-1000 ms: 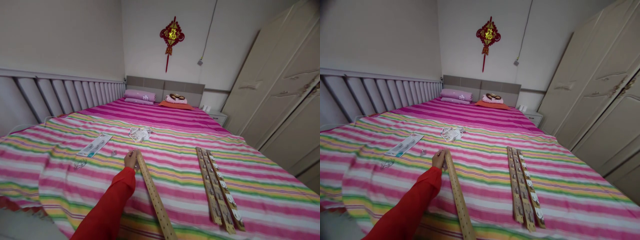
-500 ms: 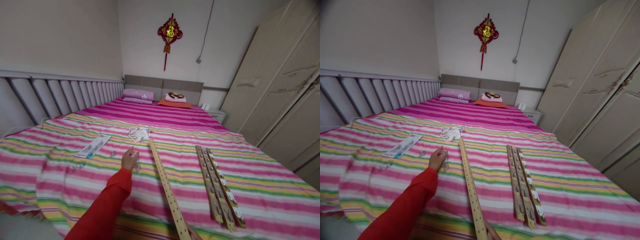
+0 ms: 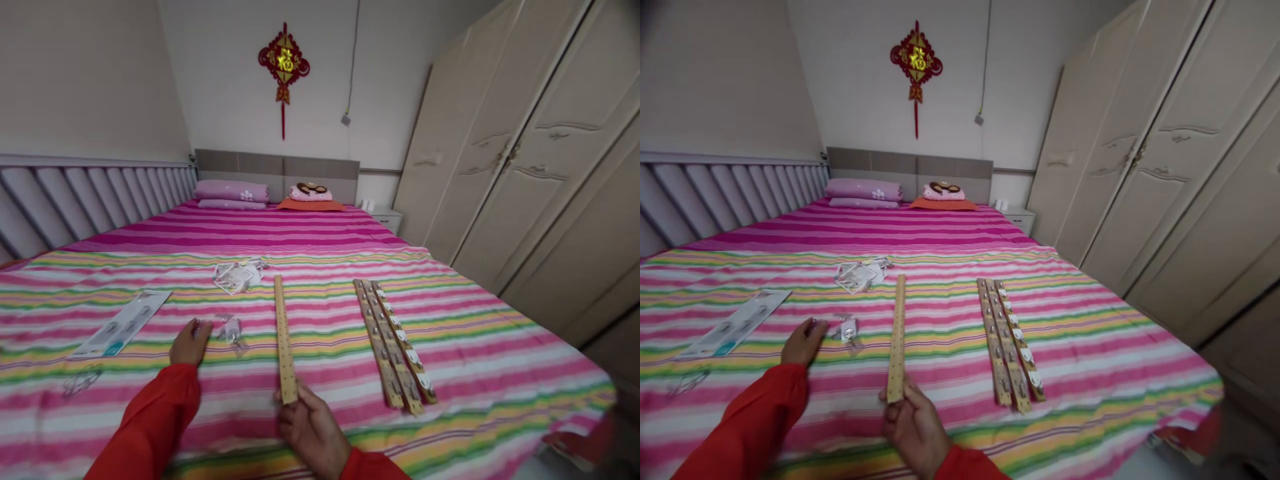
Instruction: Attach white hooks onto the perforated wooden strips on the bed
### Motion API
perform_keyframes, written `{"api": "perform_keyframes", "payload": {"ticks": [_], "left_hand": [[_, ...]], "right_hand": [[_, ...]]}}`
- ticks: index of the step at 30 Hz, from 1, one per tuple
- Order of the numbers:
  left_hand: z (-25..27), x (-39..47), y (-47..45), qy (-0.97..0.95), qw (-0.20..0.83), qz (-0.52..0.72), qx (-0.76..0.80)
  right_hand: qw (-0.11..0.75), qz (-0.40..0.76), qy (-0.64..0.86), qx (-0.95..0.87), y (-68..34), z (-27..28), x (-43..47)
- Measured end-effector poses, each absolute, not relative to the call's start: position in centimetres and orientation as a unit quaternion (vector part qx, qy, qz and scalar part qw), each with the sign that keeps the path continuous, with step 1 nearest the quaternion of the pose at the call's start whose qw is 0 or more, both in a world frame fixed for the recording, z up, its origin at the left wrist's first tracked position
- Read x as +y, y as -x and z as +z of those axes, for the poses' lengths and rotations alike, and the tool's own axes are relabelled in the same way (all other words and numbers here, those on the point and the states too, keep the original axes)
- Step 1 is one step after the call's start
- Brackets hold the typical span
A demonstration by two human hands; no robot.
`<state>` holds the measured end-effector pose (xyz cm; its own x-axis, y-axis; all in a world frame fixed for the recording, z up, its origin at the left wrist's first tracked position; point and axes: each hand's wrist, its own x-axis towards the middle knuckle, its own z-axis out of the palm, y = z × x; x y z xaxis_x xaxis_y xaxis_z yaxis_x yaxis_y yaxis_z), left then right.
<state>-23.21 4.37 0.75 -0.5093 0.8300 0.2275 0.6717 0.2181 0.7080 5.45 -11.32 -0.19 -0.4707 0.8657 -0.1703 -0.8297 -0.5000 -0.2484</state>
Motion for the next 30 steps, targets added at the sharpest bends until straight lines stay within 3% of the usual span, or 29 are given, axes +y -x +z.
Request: {"api": "perform_keyframes", "payload": {"ticks": [3, 7, 10, 15, 23, 30], "left_hand": [[0.3, 3.6, 21.5, -0.495, 0.117, 0.425, 0.749], [0.2, 1.8, 19.0, -0.502, -0.011, 0.505, 0.702], [0.3, 0.2, 16.7, -0.542, -0.077, 0.532, 0.646], [-0.5, -2.0, 13.4, -0.629, -0.103, 0.527, 0.563], [-1.4, -3.3, 11.9, -0.613, -0.076, 0.529, 0.581], [-0.9, -4.4, 11.3, -0.555, 0.038, 0.521, 0.647]], "right_hand": [[0.5, 0.846, 0.181, -0.044, -3.8, -0.9, -10.5], [0.493, 0.839, 0.226, -0.04, -2.6, -1.6, -10.4], [0.464, 0.841, 0.249, -0.125, -3.0, -2.2, -11.5], [0.424, 0.805, 0.324, -0.258, -7.5, -3.3, -15.2], [0.672, 0.63, 0.384, -0.072, -18.7, -1.9, -19.2], [0.715, 0.589, 0.377, -0.024, -20.2, -1.5, -17.1]]}}
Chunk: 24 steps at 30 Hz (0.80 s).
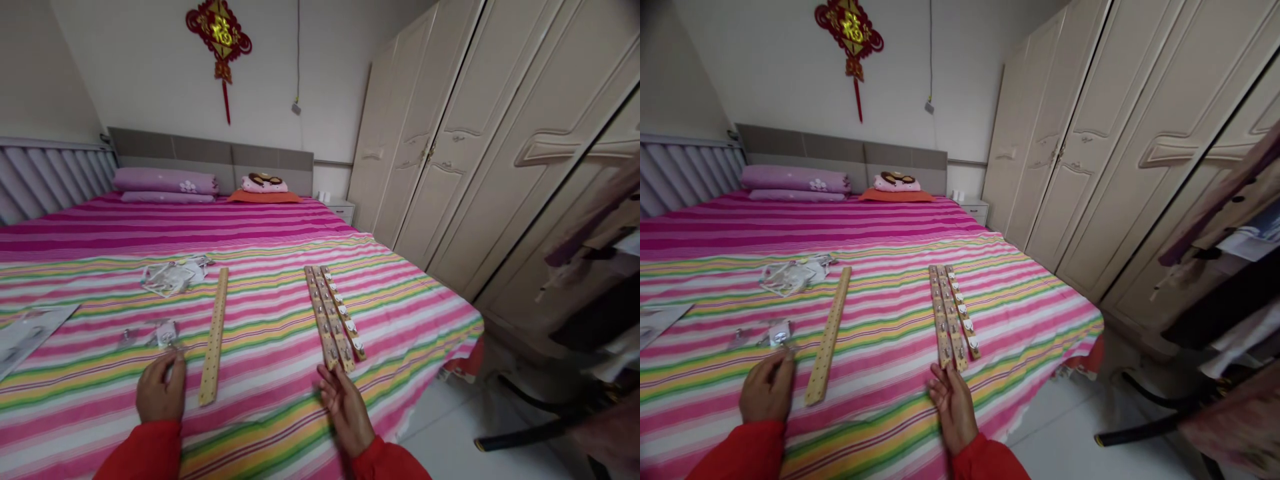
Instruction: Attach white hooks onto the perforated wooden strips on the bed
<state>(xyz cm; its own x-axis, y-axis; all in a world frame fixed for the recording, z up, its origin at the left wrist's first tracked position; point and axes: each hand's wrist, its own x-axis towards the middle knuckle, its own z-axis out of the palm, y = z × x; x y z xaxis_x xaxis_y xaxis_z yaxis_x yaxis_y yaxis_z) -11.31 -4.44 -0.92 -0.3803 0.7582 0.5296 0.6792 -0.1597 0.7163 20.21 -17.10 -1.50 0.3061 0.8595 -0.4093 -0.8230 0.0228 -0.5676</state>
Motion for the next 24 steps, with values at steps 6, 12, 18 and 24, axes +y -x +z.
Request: {"api": "perform_keyframes", "payload": {"ticks": [6, 12, 18, 24], "left_hand": [[-1.3, -5.3, 11.7, -0.521, 0.095, 0.513, 0.675], [-1.2, -5.8, 11.2, -0.501, 0.109, 0.522, 0.682], [-0.5, -6.3, 10.7, -0.449, 0.152, 0.553, 0.685], [0.5, -7.0, 10.6, -0.301, 0.241, 0.611, 0.692]], "right_hand": [[0.712, 0.577, 0.397, -0.048, -19.5, -1.8, -17.3], [0.688, 0.618, 0.371, -0.085, -18.0, -2.3, -20.3], [0.669, 0.691, 0.272, -0.023, -18.8, -3.2, -19.1], [0.641, 0.737, 0.216, -0.014, -18.8, -3.3, -18.2]]}}
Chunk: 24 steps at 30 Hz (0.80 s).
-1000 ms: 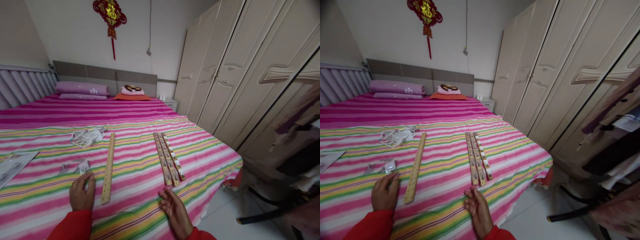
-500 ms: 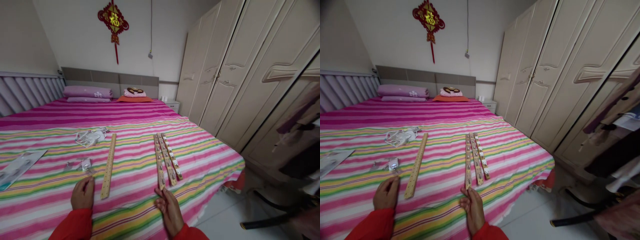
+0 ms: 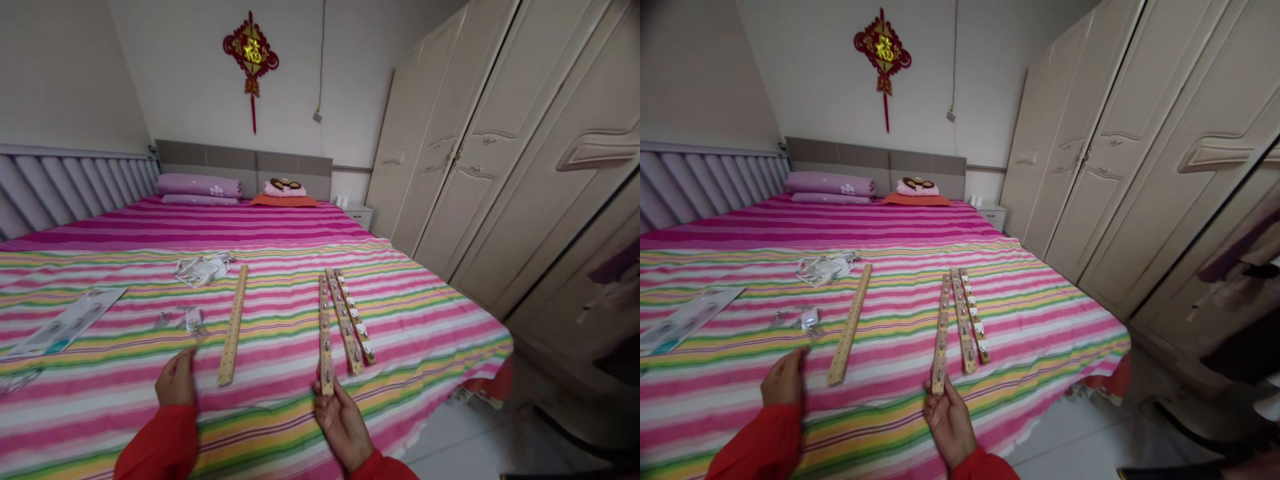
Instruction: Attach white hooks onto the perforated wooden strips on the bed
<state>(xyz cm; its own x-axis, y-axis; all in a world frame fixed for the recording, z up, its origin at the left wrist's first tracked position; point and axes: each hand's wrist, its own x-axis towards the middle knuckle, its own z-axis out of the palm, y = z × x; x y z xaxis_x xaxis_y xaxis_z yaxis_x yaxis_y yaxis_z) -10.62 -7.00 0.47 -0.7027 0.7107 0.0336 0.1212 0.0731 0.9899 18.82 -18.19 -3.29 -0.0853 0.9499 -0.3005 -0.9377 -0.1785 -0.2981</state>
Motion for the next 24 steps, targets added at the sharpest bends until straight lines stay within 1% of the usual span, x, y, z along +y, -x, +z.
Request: {"api": "perform_keyframes", "payload": {"ticks": [3, 9, 12, 16, 18, 20, 24], "left_hand": [[0.4, -7.6, 10.5, -0.299, 0.253, 0.621, 0.679], [0.4, -9.3, 8.6, -0.324, 0.278, 0.634, 0.645], [1.2, -10.2, 6.6, -0.338, 0.336, 0.634, 0.609], [2.0, -11.3, 3.7, -0.382, 0.479, 0.597, 0.518], [2.2, -11.7, 2.3, -0.409, 0.523, 0.571, 0.483], [2.3, -11.9, 1.0, -0.429, 0.541, 0.561, 0.458], [2.8, -11.4, -0.6, -0.44, 0.531, 0.58, 0.433]], "right_hand": [[0.628, 0.752, 0.197, -0.029, -18.7, -3.0, -18.3], [0.638, 0.746, 0.188, -0.025, -17.8, -2.2, -17.9], [0.638, 0.744, 0.196, -0.024, -17.0, -1.7, -17.5], [0.637, 0.74, 0.211, -0.045, -15.7, -0.6, -16.4], [0.627, 0.75, 0.205, -0.056, -14.6, -0.1, -15.7], [0.617, 0.759, 0.2, -0.061, -13.2, 0.5, -14.8], [0.604, 0.765, 0.205, -0.092, -9.5, 1.8, -13.4]]}}
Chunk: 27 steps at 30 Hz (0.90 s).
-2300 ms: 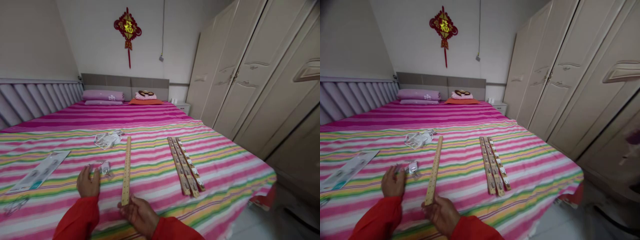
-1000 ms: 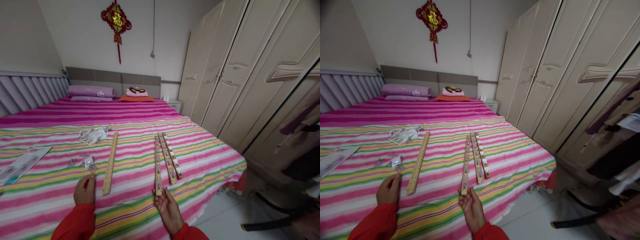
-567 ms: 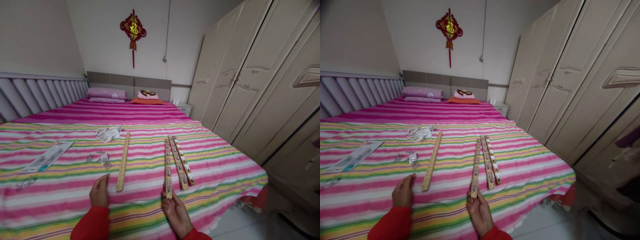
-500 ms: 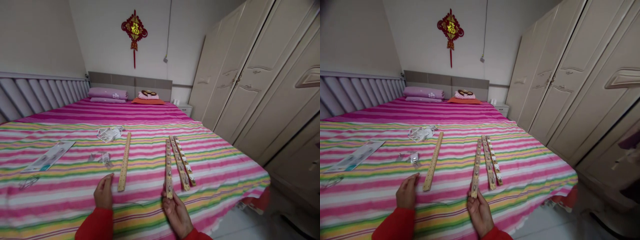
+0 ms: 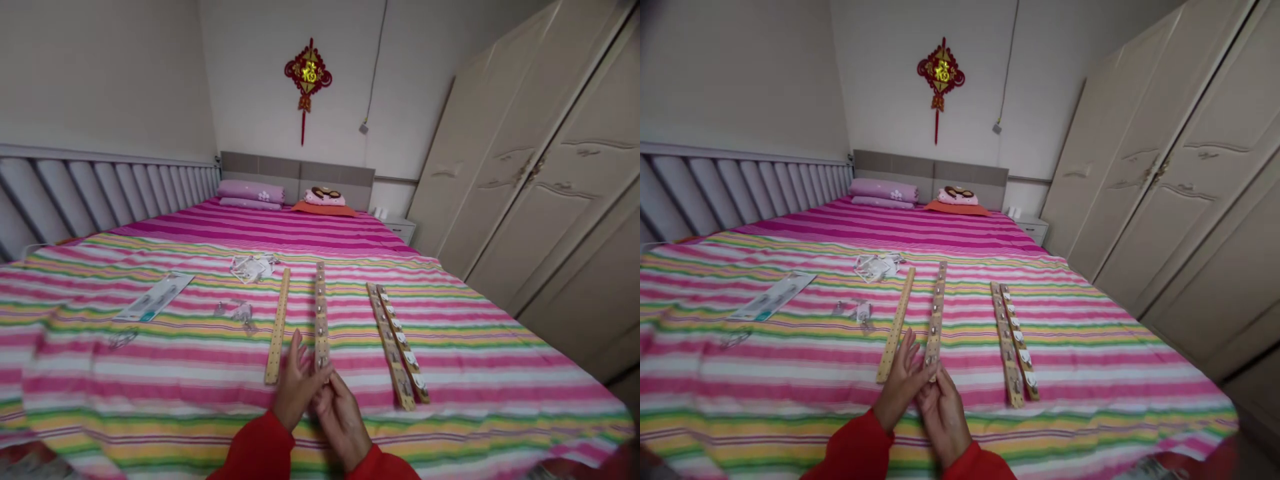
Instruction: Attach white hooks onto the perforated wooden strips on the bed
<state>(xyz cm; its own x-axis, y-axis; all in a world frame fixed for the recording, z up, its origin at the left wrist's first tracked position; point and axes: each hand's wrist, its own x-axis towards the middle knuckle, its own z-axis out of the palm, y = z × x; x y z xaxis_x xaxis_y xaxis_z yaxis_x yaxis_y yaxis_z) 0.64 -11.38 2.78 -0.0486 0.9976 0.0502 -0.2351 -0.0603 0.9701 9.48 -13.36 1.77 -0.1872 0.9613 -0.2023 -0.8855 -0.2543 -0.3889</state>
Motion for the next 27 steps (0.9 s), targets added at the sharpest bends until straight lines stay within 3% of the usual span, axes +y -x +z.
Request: {"api": "perform_keyframes", "payload": {"ticks": [17, 27], "left_hand": [[4.1, -6.5, 4.9, -0.36, 0.414, 0.635, 0.545], [5.3, -3.2, 6.8, -0.259, 0.452, 0.684, 0.511]], "right_hand": [[0.545, 0.764, 0.246, -0.241, -2.8, 4.8, -10.6], [0.526, 0.726, 0.277, -0.346, -1.4, 3.5, -9.0]]}}
